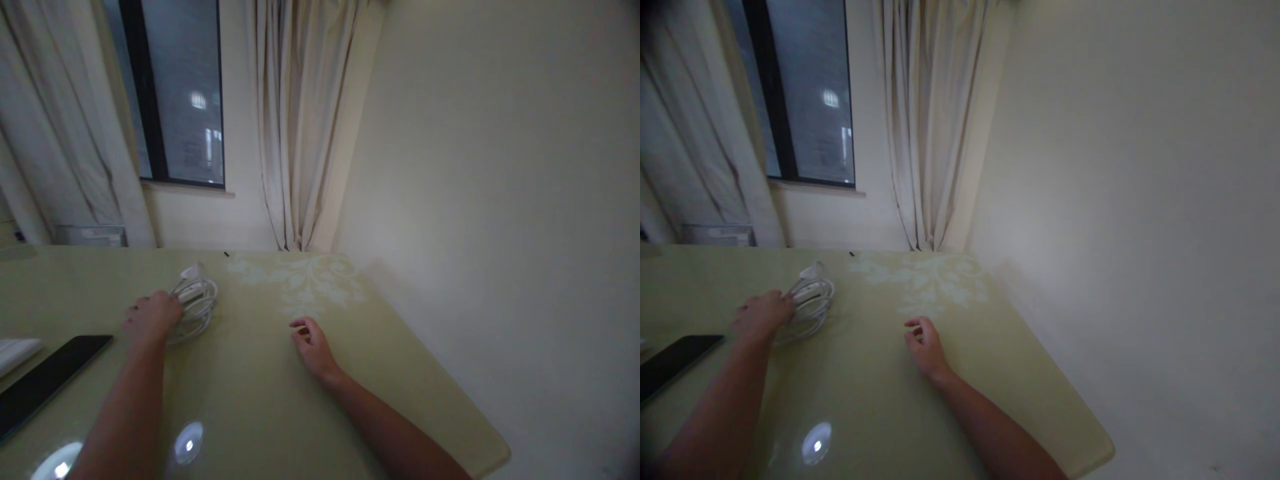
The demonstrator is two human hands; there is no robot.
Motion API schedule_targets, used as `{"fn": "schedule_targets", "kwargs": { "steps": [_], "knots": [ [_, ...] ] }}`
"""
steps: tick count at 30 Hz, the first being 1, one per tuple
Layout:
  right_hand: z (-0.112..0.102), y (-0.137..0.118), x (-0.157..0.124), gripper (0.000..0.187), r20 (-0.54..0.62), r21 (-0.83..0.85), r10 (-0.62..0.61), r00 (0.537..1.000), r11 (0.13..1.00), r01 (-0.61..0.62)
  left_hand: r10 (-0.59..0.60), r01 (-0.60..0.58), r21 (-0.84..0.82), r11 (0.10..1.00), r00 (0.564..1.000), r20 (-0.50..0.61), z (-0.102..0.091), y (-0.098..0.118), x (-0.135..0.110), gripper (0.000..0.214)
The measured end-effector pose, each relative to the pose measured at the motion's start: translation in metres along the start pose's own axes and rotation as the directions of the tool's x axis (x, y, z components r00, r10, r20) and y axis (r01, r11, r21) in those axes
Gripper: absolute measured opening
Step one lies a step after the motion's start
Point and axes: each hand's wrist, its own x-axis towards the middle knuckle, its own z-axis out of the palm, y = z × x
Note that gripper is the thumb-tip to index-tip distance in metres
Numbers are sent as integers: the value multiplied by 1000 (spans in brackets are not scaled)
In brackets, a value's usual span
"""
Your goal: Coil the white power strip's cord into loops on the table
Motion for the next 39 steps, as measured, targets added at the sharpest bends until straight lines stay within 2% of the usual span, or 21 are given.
{"fn": "schedule_targets", "kwargs": {
  "steps": [3,6,8,9,11,14,16,19,25,27,32,39],
  "knots": [
    [5,1,4,20,-6,-20,-48,999,999,48,-16,26,87,996,993,-113,-5,26,0,30],
    [8,1,5,20,22,-92,-99,995,991,100,166,-155,95,983,978,-125,4,70,-10,42],
    [9,0,3,21,43,-184,-170,985,967,175,377,-375,50,926,925,-39,23,100,-30,48],
    [9,0,3,23,60,-236,-210,976,947,218,466,-467,8,884,884,41,36,112,-45,47],
    [10,-1,2,27,100,-326,-279,955,898,296,606,-603,-76,794,773,191,65,127,-77,41],
    [12,-3,4,18,130,-430,-291,948,845,319,681,-680,-135,721,658,321,103,125,-120,26],
    [14,-4,6,13,120,-494,-252,960,824,278,692,-696,-146,703,622,365,116,115,-134,28],
    [18,-6,7,17,129,-571,-214,968,783,249,678,-693,-115,712,636,368,121,103,-134,38],
    [24,-12,20,30,92,-755,-191,977,626,194,602,-641,40,767,740,301,112,99,-133,42],
    [24,-13,33,31,83,-776,-212,974,599,197,586,-632,83,771,753,299,110,97,-138,41],
    [26,-5,60,32,152,-765,-222,963,590,257,582,-651,114,751,733,351,110,91,-141,40],
    [25,11,59,30,217,-739,-203,955,604,297,561,-665,133,735,706,432,117,94,-132,37]
  ]
}}
